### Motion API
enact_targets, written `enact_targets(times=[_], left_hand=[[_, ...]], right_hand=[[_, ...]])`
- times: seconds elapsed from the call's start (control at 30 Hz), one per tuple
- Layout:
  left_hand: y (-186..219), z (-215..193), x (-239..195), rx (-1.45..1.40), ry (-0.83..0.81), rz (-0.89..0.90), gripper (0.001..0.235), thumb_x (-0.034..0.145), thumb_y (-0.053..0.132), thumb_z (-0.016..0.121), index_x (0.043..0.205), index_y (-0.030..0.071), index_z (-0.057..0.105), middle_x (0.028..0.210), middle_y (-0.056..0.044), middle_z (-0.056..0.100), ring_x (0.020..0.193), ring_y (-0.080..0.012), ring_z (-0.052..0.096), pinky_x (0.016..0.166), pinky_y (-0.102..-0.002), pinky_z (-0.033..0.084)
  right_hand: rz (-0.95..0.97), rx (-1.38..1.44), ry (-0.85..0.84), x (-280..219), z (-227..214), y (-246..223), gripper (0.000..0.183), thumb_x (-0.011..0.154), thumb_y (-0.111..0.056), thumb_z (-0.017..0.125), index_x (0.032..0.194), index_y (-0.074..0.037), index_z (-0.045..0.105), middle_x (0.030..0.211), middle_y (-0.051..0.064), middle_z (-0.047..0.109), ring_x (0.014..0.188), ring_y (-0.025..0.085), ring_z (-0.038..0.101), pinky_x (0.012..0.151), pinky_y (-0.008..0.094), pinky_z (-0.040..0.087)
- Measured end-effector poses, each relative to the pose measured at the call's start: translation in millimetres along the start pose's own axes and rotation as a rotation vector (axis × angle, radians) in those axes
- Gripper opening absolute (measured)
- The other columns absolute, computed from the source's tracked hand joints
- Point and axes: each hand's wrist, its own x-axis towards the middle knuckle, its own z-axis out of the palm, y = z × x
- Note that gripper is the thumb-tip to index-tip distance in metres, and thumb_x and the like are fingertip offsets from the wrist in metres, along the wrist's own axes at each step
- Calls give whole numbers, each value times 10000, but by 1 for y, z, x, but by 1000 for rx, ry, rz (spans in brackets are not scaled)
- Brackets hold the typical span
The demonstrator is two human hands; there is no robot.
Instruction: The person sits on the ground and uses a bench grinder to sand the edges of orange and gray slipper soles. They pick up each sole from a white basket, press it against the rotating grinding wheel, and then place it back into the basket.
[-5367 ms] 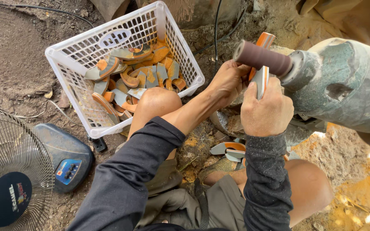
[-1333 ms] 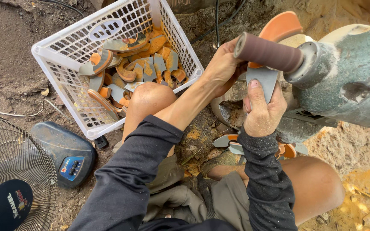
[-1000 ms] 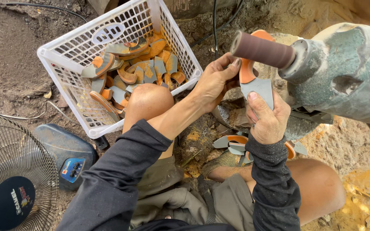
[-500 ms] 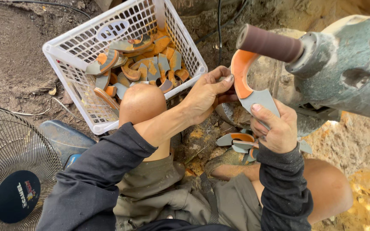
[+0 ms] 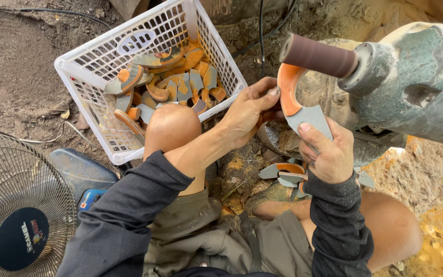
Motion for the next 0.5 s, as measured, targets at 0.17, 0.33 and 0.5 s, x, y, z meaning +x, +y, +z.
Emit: enact_targets(times=[0.17,0.33,0.5], left_hand=[[-8,-4,19,5,25,22,318,1075,224,552,1327,33,581,1123,-41,686,968,-130,675,915,-325,591],[-10,-5,46,-68,21,123,327,1081,188,584,1369,34,601,1162,-43,701,997,-127,665,909,-340,570],[-14,-14,73,-88,-12,142,302,1072,156,588,1361,78,631,1139,-63,736,990,-150,703,908,-357,569]], right_hand=[[-81,58,-9,8,-2,2,222,959,-89,654,1106,77,650,750,10,556,494,35,384,443,219,294],[-178,46,31,22,10,3,178,981,-81,658,1086,61,639,754,11,559,512,46,410,452,224,308],[-271,33,84,33,23,13,171,1028,-105,665,1096,48,631,788,11,554,560,53,430,496,229,329]])
